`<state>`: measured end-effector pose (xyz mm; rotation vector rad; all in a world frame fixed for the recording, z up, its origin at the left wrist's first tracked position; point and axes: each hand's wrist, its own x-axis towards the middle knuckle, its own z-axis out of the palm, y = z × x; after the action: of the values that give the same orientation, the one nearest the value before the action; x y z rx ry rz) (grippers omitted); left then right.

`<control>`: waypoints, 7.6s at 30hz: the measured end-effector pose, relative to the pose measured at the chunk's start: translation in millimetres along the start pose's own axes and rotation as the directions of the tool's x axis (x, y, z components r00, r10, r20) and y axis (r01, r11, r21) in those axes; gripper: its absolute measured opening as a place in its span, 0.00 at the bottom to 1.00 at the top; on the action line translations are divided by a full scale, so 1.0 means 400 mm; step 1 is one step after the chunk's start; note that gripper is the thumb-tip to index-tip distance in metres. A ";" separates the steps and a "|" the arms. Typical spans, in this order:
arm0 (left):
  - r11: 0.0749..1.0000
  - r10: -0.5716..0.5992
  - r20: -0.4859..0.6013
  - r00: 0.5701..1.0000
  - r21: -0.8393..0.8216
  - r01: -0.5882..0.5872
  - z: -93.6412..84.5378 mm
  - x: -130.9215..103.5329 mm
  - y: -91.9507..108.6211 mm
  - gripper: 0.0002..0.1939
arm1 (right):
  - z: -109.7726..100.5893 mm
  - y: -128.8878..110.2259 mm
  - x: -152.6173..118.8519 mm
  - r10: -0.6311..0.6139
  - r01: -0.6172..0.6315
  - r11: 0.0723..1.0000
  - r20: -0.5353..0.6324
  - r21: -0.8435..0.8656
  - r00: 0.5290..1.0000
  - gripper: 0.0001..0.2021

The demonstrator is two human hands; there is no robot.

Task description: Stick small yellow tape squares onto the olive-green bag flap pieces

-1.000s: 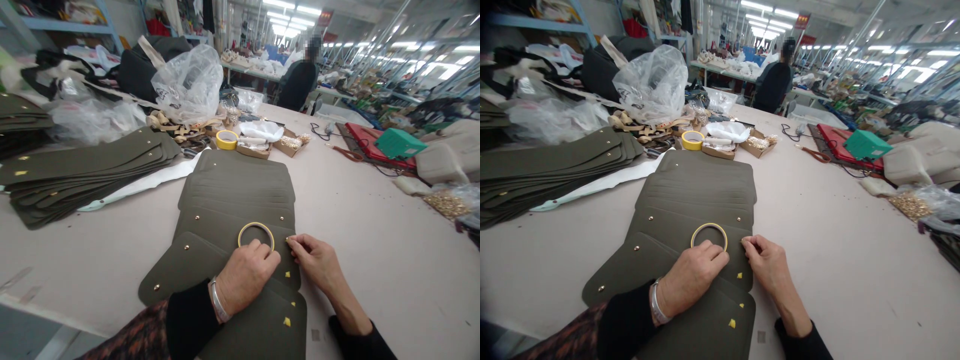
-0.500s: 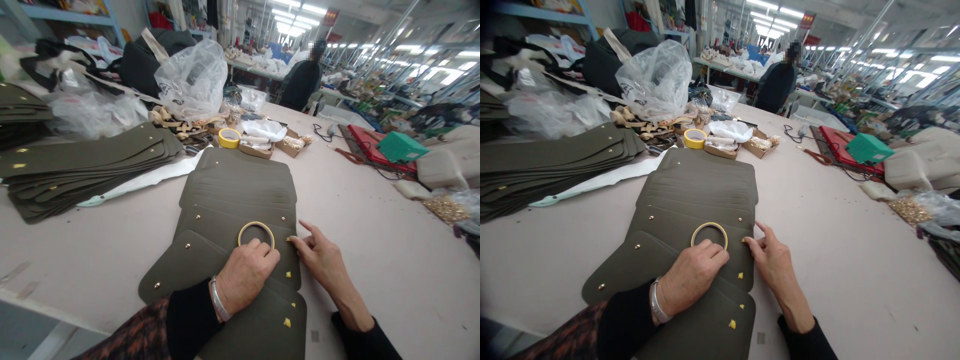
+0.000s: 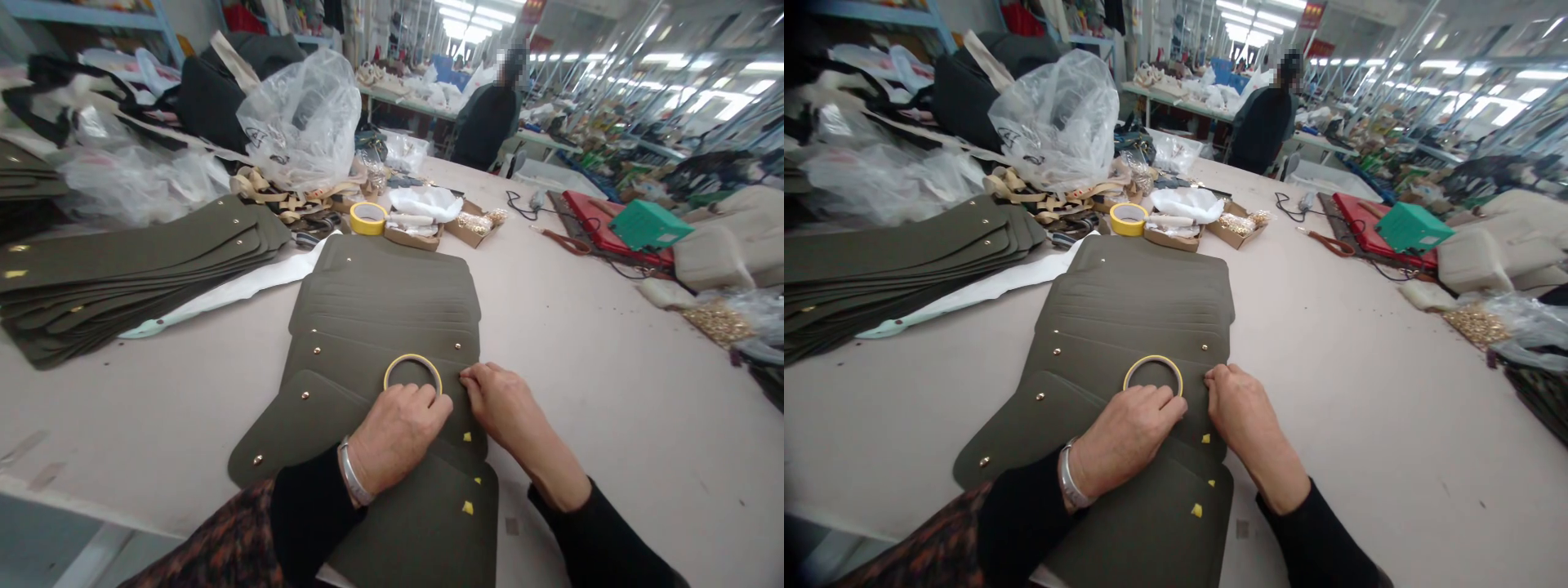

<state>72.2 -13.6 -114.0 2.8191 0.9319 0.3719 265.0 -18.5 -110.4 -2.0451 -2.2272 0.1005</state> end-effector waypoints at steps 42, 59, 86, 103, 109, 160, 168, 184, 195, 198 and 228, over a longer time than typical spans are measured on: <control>0.978 0.002 -0.203 0.979 -0.205 -0.045 -0.099 0.034 -0.007 0.07 | -0.102 -0.097 -0.086 0.088 0.124 0.854 -0.374 0.506 0.923 0.05; 0.997 -0.081 -0.095 0.992 0.007 0.082 -0.030 0.017 -0.022 0.06 | -0.006 0.030 -0.032 0.336 -0.385 0.401 0.257 0.832 0.906 0.20; 0.985 -0.008 -0.014 1.000 -0.171 0.005 -0.016 -0.023 -0.029 0.08 | -0.036 -0.032 -0.090 0.017 -0.221 0.830 0.373 0.513 0.928 0.12; 0.985 -0.004 -0.030 1.000 -0.174 -0.002 -0.009 -0.023 -0.033 0.08 | -0.029 -0.002 -0.143 -0.286 0.293 0.928 -0.064 0.231 0.956 0.09; 0.989 0.017 -0.005 1.000 -0.147 -0.017 -0.019 -0.019 -0.038 0.07 | -0.015 -0.039 -0.126 -0.483 0.485 0.875 0.058 -0.005 0.873 0.11; 0.999 -0.025 -0.112 0.993 -0.051 0.020 -0.016 0.008 -0.012 0.06 | 0.025 0.001 -0.020 0.386 -0.366 0.327 0.230 0.872 0.893 0.19; 1.000 -0.016 -0.010 1.000 -0.006 0.016 -0.011 0.011 -0.016 0.04 | 0.017 -0.012 -0.003 0.213 -0.155 0.845 -0.056 0.512 0.975 0.12; 1.000 -0.002 0.011 1.000 -0.011 0.002 -0.017 0.002 -0.019 0.05 | 0.003 0.027 -0.024 -0.258 0.290 0.949 -0.229 0.121 0.939 0.09; 1.000 -0.002 0.053 0.999 -0.015 0.003 -0.023 -0.006 -0.026 0.04 | 0.007 -0.023 -0.011 -0.267 0.265 0.963 -0.047 -0.046 0.963 0.11; 1.000 0.017 0.080 0.997 -0.015 -0.016 -0.031 -0.014 -0.022 0.03 | 0.003 -0.038 0.008 -0.175 0.176 0.983 0.022 -0.052 0.984 0.10; 0.929 0.006 -0.186 0.983 -0.363 -0.074 -0.048 -0.042 -0.017 0.17 | -0.032 -0.102 -0.119 -0.246 0.431 0.797 -0.424 0.423 0.872 0.09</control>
<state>50.0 -17.3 -100.4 2.4903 0.7415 0.7381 230.3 -69.9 -94.2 -1.2482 -2.0253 0.2397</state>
